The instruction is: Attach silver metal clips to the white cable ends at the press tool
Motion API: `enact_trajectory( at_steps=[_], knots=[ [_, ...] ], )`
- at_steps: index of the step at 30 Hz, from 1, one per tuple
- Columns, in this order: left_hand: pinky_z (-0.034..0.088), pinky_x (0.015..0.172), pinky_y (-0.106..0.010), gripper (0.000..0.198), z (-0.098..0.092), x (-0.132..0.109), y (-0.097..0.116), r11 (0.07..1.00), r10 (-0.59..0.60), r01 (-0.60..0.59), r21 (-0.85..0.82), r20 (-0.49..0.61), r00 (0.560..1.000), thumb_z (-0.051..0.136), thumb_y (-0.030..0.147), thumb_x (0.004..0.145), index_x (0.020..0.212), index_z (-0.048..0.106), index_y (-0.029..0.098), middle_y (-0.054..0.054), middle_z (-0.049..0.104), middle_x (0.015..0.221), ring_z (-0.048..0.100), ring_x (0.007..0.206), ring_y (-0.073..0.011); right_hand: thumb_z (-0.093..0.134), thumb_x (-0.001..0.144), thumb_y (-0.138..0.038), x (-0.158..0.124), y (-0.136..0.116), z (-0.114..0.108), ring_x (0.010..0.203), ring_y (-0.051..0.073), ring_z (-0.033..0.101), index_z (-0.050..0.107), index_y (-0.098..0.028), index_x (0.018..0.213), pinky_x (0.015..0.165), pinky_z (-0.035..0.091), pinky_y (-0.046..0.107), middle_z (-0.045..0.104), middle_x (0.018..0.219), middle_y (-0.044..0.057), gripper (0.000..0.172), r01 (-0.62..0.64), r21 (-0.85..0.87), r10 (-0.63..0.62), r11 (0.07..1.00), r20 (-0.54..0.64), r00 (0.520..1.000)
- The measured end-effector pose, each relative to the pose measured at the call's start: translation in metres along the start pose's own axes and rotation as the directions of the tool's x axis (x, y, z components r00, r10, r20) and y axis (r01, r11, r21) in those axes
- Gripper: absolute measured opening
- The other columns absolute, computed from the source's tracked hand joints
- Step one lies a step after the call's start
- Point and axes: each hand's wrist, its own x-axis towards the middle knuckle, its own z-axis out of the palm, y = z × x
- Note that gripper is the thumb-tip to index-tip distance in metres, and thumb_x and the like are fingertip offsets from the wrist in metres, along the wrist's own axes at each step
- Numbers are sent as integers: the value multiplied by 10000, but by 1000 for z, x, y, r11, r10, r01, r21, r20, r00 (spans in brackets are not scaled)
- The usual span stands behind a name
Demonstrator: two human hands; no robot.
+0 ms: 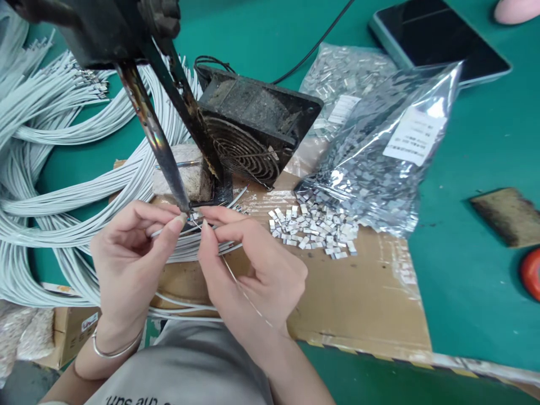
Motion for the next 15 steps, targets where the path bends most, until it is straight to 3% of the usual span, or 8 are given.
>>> enact_trajectory(
  at_steps=[9, 15],
  knots=[
    [373, 461, -175, 134, -2, 0, 1, 999, -43, 43, 13, 7, 999, 791, 126, 878, 780, 725, 189, -1, 803, 873, 554, 597, -58, 753, 911, -94, -1, 3, -2, 949, 207, 822, 715, -234, 861, 838, 642, 352, 850, 1048, 23, 154, -10, -11, 10, 1000, 14, 1000],
    [457, 510, -168, 111, -5, -8, -5, 999, -1, -1, 33, 56, 998, 774, 117, 898, 833, 724, 193, -49, 807, 941, 727, 843, -142, 739, 923, -110, -2, 4, -3, 952, 206, 820, 680, -239, 834, 818, 640, 342, 847, 1021, 14, 167, -46, -2, 46, 999, 3, 999]
  ],
)
